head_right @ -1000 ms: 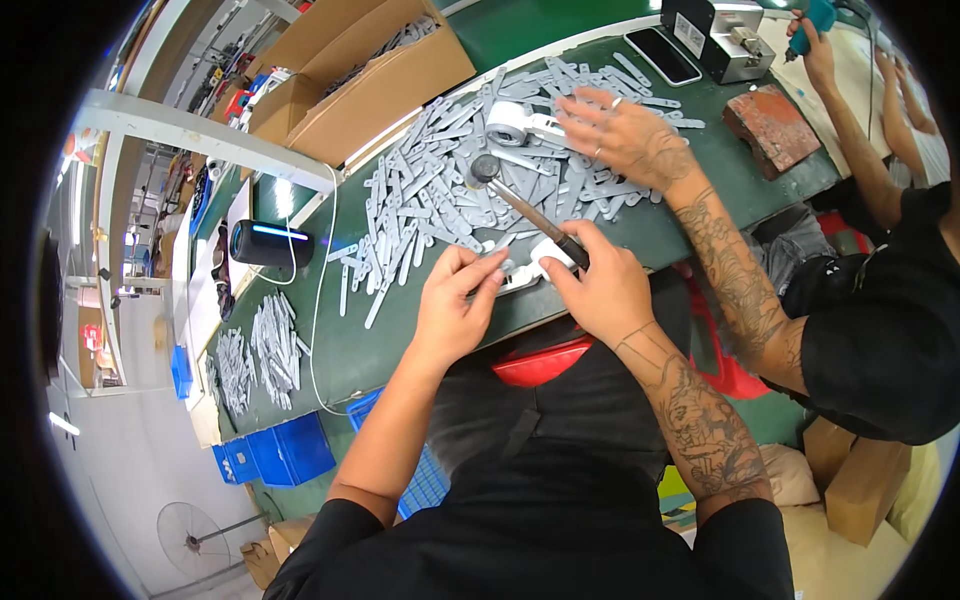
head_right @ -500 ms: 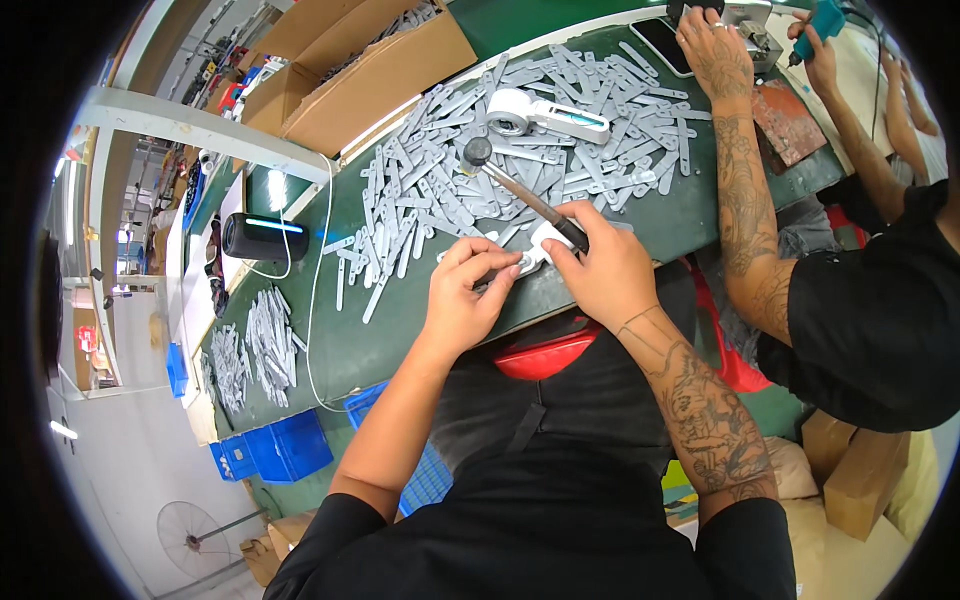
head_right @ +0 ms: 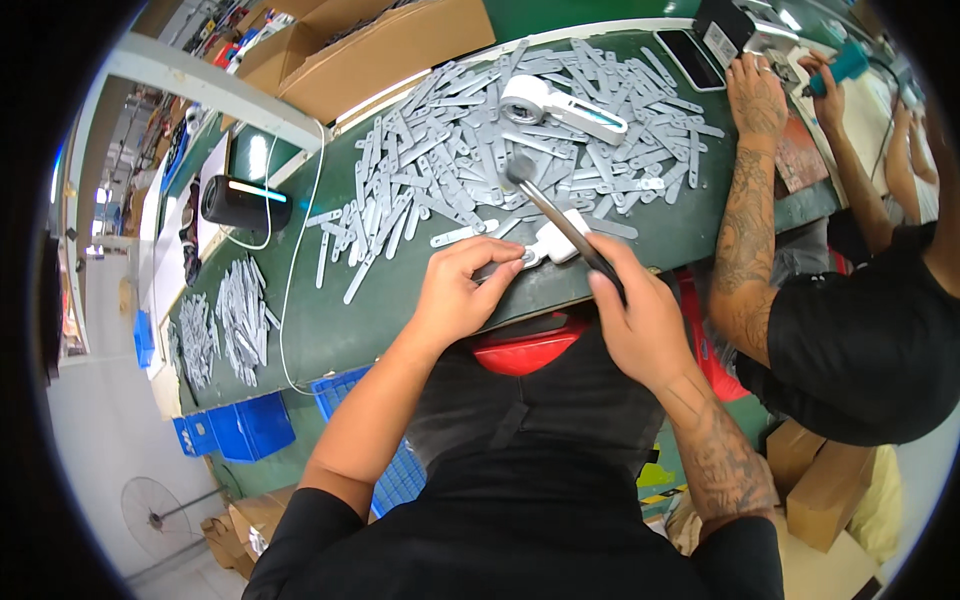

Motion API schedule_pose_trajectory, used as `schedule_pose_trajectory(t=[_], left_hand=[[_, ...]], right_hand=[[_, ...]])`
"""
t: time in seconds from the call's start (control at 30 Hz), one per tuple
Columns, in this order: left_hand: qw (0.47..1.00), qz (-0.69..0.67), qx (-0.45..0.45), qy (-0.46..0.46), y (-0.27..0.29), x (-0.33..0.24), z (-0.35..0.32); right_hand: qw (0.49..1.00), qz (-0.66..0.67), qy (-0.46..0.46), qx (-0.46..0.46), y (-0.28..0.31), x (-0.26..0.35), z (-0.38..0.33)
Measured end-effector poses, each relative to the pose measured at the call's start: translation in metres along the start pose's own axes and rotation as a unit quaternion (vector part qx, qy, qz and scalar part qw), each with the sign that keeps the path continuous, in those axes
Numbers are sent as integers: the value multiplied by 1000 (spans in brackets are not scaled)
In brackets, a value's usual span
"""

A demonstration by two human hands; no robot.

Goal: The person assembles handheld device housings by picking up plastic casings and metal strips from the table, fitting the metal strips into the casings by hand, and tapping them into place with a small mallet.

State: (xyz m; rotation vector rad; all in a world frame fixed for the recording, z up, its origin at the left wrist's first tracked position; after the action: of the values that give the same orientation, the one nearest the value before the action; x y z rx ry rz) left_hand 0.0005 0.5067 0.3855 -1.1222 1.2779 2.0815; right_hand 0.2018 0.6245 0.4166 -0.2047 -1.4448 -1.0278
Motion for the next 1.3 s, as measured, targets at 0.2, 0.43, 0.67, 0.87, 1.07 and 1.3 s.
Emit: schedule_pose_trajectory(t=[0.2,0.43,0.67,0.87,1.07,1.3], left_hand=[[1000,-24,-7,11,-3,8,-1],[1000,-18,4,-3,-2,9,0],[999,-5,6,39,3,8,-2],[988,130,-62,-61,37,8,-18],[992,95,-23,-85,30,24,-24],[991,79,-23,-109,30,22,-22]], right_hand=[[984,-66,-136,97,27,6,-45],[980,-157,-73,103,14,0,-56],[980,-182,-23,73,7,7,-51],[989,-141,16,29,22,35,-47],[963,-228,-14,142,-17,32,-37],[982,-178,32,60,-1,34,-45]])
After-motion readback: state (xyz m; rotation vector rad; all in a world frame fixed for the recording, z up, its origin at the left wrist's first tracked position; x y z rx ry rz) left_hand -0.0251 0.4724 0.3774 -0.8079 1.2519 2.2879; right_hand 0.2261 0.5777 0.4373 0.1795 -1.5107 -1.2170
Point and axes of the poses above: each hand's wrist, its own z-axis towards the middle knuckle, its own y-axis out of the back of the hand, x = y × z, the point moved 6 cm from there along z, towards the middle knuckle, and after that the axes turned 1 degree about z, right-handed, at the moved point
